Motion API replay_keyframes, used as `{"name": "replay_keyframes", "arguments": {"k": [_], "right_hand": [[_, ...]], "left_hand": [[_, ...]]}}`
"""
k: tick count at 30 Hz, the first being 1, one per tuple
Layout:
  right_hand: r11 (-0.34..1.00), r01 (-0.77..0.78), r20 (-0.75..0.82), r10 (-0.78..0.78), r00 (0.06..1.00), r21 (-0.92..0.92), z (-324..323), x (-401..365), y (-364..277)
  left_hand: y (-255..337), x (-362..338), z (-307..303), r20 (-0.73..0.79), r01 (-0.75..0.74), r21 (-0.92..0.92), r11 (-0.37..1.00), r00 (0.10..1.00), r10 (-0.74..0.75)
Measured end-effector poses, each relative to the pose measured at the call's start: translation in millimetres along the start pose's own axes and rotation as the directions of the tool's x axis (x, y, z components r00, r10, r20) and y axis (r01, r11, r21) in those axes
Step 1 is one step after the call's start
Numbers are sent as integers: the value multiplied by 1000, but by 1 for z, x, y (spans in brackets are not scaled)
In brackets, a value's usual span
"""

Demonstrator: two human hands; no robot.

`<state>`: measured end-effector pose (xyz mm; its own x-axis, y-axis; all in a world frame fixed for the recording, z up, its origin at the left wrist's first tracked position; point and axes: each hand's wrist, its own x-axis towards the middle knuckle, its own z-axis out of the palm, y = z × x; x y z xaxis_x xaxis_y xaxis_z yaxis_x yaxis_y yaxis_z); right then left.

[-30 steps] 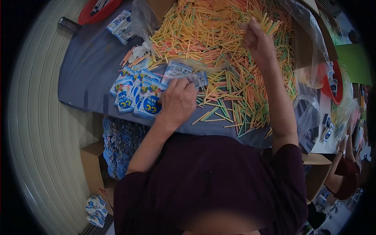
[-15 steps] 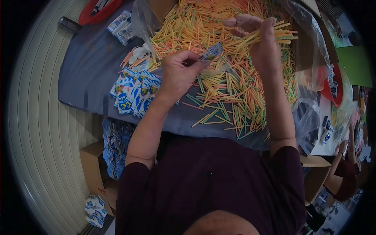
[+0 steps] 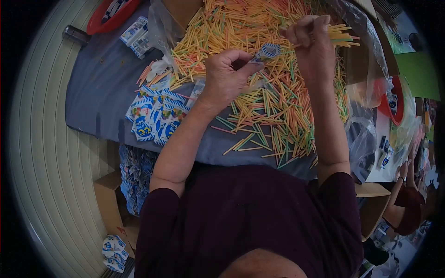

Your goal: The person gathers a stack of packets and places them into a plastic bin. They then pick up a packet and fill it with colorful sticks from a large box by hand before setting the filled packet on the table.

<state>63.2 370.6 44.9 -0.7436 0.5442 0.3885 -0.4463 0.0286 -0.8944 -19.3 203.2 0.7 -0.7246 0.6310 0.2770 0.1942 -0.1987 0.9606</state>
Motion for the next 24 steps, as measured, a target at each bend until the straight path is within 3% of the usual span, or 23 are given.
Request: {"name": "replay_keyframes", "arguments": {"k": [4, 7, 9, 13, 18, 20, 24], "right_hand": [[1000, -10, 87, 12, 996, -23, 4, 2, 5], [984, 27, 57, -17, 998, -177, 18, -4, 6], [907, 34, 83, 1, 997, -421, 25, -7, 6], [942, 34, 217, 42, 975, -333, 25, -5, 14], [876, 36, 286, 119, 951, -482, 30, -8, 7], [864, 10, 288, 156, 945, -503, 32, -6, 2], [836, -14, 265, 190, 945, -548, 28, 11, -8]], "left_hand": [[2, 3, 5, 19, 8, 50, 999, 1000, -9], [4, 2, 6, 8, 1, 41, 999, 1000, -1], [4, 4, 6, -12, -2, 19, 1000, 1000, 3], [0, 5, 3, -28, -54, 36, 998, 998, 55], [-6, 6, 0, 13, -184, 31, 982, 983, 184], [-7, 7, 0, 12, -29, -49, 998, 999, 30], [-4, 14, 1, 34, 62, -248, 967, 998, -56]]}}
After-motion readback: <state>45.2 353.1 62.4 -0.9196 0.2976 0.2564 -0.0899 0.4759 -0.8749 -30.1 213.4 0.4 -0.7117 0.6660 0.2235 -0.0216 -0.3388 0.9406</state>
